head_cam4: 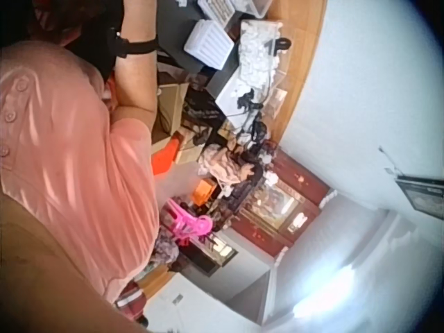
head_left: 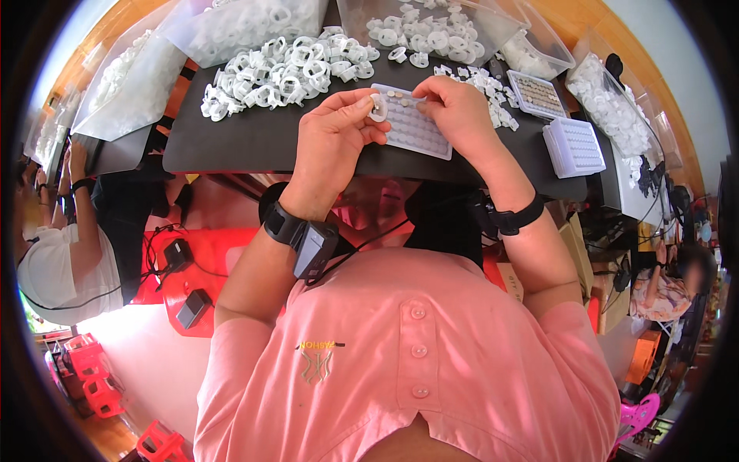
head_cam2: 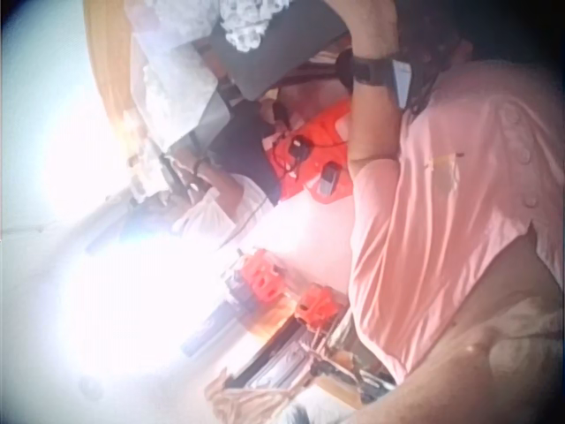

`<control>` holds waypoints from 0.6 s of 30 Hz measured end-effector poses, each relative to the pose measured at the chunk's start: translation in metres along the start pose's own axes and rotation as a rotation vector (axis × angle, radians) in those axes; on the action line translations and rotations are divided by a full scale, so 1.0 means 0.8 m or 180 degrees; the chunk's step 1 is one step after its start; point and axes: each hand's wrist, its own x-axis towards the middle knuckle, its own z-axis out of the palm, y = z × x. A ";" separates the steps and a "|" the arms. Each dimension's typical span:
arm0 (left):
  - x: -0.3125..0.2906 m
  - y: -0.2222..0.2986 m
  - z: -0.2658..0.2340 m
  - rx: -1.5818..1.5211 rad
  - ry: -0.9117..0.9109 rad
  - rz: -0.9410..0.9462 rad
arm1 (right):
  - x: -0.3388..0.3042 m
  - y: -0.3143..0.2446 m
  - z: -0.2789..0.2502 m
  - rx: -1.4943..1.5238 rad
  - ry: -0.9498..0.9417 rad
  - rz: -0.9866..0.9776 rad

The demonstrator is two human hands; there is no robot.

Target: Manually assemble small white plastic rings and components into a grid-based assembly tray.

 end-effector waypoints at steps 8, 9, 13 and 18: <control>0.001 0.000 0.000 0.0026 0.0053 -0.0025 | 0.010 -0.002 0.017 -0.0982 0.0131 -0.0558; 0.001 0.000 0.000 0.0019 0.0036 -0.0049 | 0.010 -0.002 0.018 -0.0981 0.0128 -0.0560; 0.002 -0.001 -0.001 0.0024 0.0004 -0.0073 | 0.006 -0.003 0.022 -0.1171 0.0235 -0.0756; 0.000 0.001 0.003 0.0067 0.0018 -0.0061 | 0.001 -0.001 0.025 -0.1300 0.0351 -0.0918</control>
